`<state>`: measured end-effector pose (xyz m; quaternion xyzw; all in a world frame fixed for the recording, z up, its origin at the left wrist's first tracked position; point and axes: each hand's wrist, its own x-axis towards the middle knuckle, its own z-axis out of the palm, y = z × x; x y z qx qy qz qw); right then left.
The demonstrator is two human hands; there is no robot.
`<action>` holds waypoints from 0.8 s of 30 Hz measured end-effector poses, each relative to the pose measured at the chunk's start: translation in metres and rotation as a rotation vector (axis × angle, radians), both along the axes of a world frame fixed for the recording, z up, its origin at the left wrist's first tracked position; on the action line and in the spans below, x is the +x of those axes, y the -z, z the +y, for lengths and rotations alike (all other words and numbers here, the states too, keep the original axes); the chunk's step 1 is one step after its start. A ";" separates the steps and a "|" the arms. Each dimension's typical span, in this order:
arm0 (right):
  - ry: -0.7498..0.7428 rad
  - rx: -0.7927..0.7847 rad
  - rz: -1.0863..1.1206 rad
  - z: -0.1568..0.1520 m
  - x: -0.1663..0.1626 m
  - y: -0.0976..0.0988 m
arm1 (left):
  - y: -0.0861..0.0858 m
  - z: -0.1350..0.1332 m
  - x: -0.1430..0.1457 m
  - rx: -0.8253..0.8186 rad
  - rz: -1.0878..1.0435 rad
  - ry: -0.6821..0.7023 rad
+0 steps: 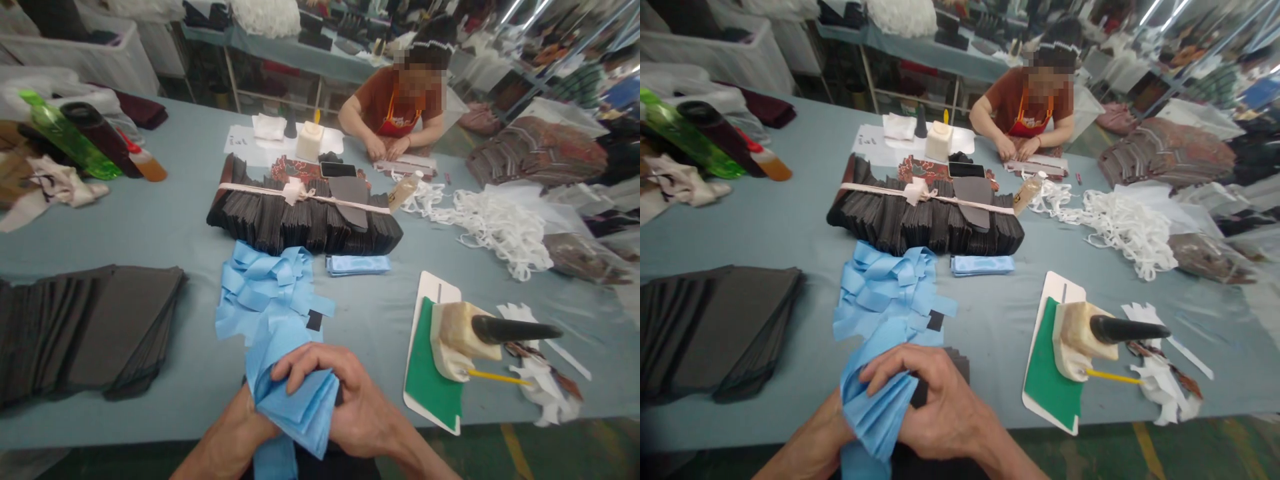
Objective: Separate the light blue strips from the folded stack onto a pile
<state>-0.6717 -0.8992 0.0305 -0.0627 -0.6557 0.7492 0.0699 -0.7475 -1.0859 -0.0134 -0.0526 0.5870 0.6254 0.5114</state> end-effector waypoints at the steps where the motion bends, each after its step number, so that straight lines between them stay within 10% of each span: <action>1: -0.018 0.004 -0.027 0.003 -0.001 -0.003 | 0.003 0.000 0.004 0.016 -0.075 0.003; 7: -0.010 -0.030 -0.258 0.005 -0.013 0.002 | 0.010 0.008 0.011 0.199 -0.182 0.129; 13: 0.408 0.174 -0.407 0.000 -0.027 0.029 | -0.004 0.014 0.004 0.262 -0.190 0.106; 20: 0.360 0.111 -0.283 0.000 -0.010 -0.024 | -0.019 0.016 -0.006 0.378 -0.273 -0.108; 24: 0.372 0.154 -0.274 -0.007 -0.005 -0.019 | -0.026 0.021 -0.015 0.257 -0.210 -0.225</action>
